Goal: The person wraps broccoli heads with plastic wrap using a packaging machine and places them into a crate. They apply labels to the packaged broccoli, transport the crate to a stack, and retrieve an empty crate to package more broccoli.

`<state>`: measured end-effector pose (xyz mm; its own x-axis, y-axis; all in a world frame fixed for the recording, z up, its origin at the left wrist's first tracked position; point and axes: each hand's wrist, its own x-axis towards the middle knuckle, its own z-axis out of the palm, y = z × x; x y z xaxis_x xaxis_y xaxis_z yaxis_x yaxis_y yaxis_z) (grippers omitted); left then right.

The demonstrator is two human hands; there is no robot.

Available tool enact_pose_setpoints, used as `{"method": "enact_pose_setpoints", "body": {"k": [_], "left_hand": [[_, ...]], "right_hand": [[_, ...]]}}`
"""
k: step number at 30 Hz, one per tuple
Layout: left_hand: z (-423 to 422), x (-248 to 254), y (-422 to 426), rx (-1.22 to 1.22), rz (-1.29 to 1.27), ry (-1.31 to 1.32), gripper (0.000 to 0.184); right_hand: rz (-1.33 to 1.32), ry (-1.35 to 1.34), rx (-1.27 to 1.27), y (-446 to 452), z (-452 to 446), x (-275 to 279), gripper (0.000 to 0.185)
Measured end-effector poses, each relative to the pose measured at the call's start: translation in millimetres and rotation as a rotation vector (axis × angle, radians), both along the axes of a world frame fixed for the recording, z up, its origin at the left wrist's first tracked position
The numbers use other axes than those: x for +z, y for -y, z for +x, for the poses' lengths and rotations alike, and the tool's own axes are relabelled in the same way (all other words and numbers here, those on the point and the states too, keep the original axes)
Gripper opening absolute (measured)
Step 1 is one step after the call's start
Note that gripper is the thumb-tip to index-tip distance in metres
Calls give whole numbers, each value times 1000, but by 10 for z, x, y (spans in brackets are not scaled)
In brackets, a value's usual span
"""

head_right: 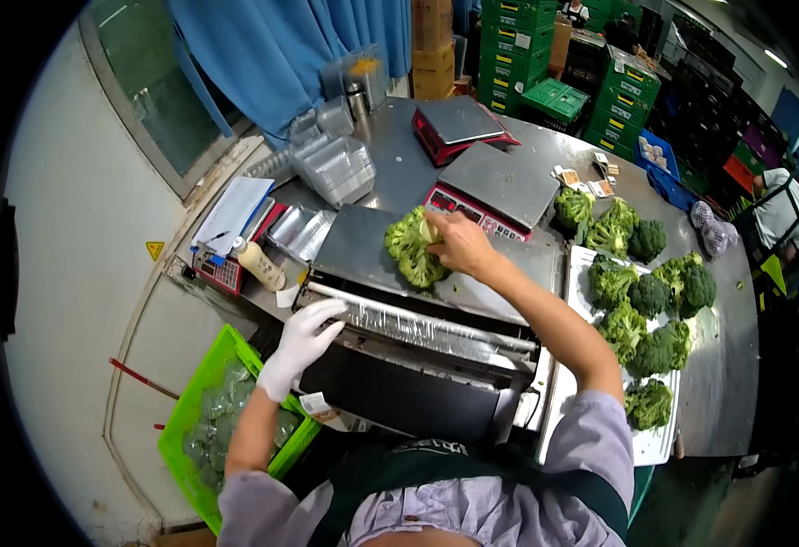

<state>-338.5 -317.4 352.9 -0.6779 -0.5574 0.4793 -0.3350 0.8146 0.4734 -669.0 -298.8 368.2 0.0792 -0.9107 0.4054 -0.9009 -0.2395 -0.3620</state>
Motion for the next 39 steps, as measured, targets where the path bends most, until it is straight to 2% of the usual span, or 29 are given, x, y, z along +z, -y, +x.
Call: {"method": "enact_pose_setpoints", "body": {"k": [1,3,4,5,7,9,10,11,13,14,17,18,19,21,22,23,25,27,29,30,31,32,33,34,35,36,37,38,39], "left_hand": [[-45,-19,87,-72,-93,83,24],[-115,-95,293,-264,-317,193,31],[-130,-139,401,-325,-408,313,33],[-152,-160,485,-382,-502,431,35],[-189,-178,566,-441,-602,495,35],[-253,-272,678,-560,-758,613,29],[-297,-316,736,-598,-780,511,19],[-332,-352,768,-592,-770,554,20],[-410,-562,878,-521,-678,570,17],[-440,-486,892,-608,-708,495,11],[-403,-534,927,-503,-464,474,14],[-368,-465,887,-516,-389,437,10],[-288,-394,838,-515,-386,443,10],[-124,-164,650,-409,480,447,9],[-8,-194,686,-451,730,446,17],[80,96,555,-416,919,501,15],[199,493,513,-628,939,380,16],[175,939,557,-647,800,18,17],[-33,1400,589,-708,788,-322,17],[-242,1438,610,-557,706,-351,16],[-476,1451,630,-406,621,-377,15],[-740,1285,770,-377,572,-382,14],[-977,978,979,-346,524,-387,14],[-1144,627,1225,-281,246,-158,20],[-1251,424,1388,-210,-32,73,29],[-1258,397,1337,-222,-1,252,47],[-1236,340,1242,-233,31,430,66],[-1213,172,1196,-260,32,437,83],[-1216,36,1192,-288,29,445,99]], "right_hand": [[-128,-91,1,-88,34,48,63],[-165,-151,-39,-358,75,240,63],[-122,-187,-55,-502,78,243,52],[-122,-194,-61,-645,49,186,52],[142,-497,201,-910,22,-27,33],[108,-734,314,-1103,143,-227,21],[51,-724,357,-1192,209,-288,18],[-11,-767,377,-1218,204,-485,19],[-57,-649,421,-1226,201,-599,18],[-5,-595,387,-1252,193,-598,18],[-12,-369,205,-1437,181,-646,11],[34,-291,136,-1522,200,-646,8],[80,-213,69,-1616,232,-635,6],[227,-72,-91,-1876,401,-399,9],[225,39,-40,-2001,443,-253,7],[245,207,30,-2109,489,-52,6],[407,423,-2,-2261,640,655,6],[162,538,44,-2258,525,1075,3],[-78,878,44,-1981,398,1334,8],[-200,961,12,-1735,287,1380,9],[-294,938,47,-1395,137,1324,11],[-315,889,-1,-1070,21,1248,15],[-311,703,10,-673,-296,901,29],[-198,507,-70,-478,-375,646,56],[16,315,-238,-341,-374,423,86],[227,315,-172,-278,-380,181,111],[337,213,-148,-227,-382,-154,125],[385,115,-92,-205,-333,-422,127],[339,147,-80,-259,-163,-477,126]]}}
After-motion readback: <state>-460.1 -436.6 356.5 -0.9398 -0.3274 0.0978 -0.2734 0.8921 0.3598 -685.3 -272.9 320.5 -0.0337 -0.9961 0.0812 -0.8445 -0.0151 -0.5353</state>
